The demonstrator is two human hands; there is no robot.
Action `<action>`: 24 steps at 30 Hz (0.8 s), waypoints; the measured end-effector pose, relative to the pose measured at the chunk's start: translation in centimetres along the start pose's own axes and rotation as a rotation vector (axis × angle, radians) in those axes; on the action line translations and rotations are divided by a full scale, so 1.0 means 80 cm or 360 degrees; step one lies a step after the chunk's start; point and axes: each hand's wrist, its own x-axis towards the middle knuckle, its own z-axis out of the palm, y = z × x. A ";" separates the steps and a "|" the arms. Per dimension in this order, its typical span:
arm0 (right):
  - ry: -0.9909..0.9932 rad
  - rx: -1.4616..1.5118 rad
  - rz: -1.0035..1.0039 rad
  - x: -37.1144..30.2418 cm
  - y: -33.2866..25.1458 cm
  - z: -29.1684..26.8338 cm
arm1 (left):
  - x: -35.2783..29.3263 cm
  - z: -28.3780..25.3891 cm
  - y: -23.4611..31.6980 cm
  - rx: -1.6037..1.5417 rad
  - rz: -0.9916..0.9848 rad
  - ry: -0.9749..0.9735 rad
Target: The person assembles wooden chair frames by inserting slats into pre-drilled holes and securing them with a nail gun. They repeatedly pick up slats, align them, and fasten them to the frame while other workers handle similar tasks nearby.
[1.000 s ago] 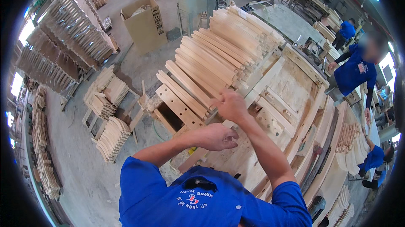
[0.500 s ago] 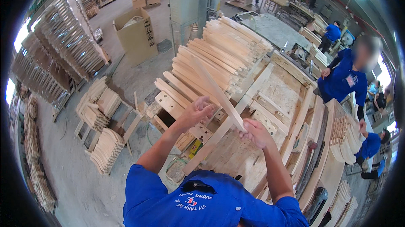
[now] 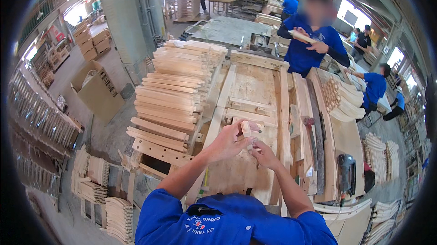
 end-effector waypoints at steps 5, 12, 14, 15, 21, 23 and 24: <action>0.0162 -0.0168 -0.0459 0.006 -0.020 -0.007 | -0.009 0.017 0.009 0.0186 0.0120 -0.0104; 0.0115 -0.0177 -0.0758 0.017 -0.042 -0.011 | -0.017 0.021 -0.002 0.0276 0.0436 -0.0179; 0.0093 -0.0180 -0.0784 0.015 -0.047 -0.011 | -0.020 0.020 -0.001 0.0249 0.0408 -0.0191; 0.0086 -0.0185 -0.0798 0.014 -0.048 -0.011 | -0.020 0.019 0.001 0.0235 0.0399 -0.0200; -0.0203 0.0444 -0.0134 -0.001 -0.057 0.002 | -0.021 0.012 -0.009 0.0084 0.0183 0.0151; -0.0273 0.1310 -0.0101 0.004 -0.066 -0.006 | -0.023 -0.006 -0.015 0.0025 0.0079 0.0219; -0.0310 0.1752 -0.0072 0.006 -0.072 -0.008 | -0.028 -0.014 -0.020 -0.0004 0.0011 0.0259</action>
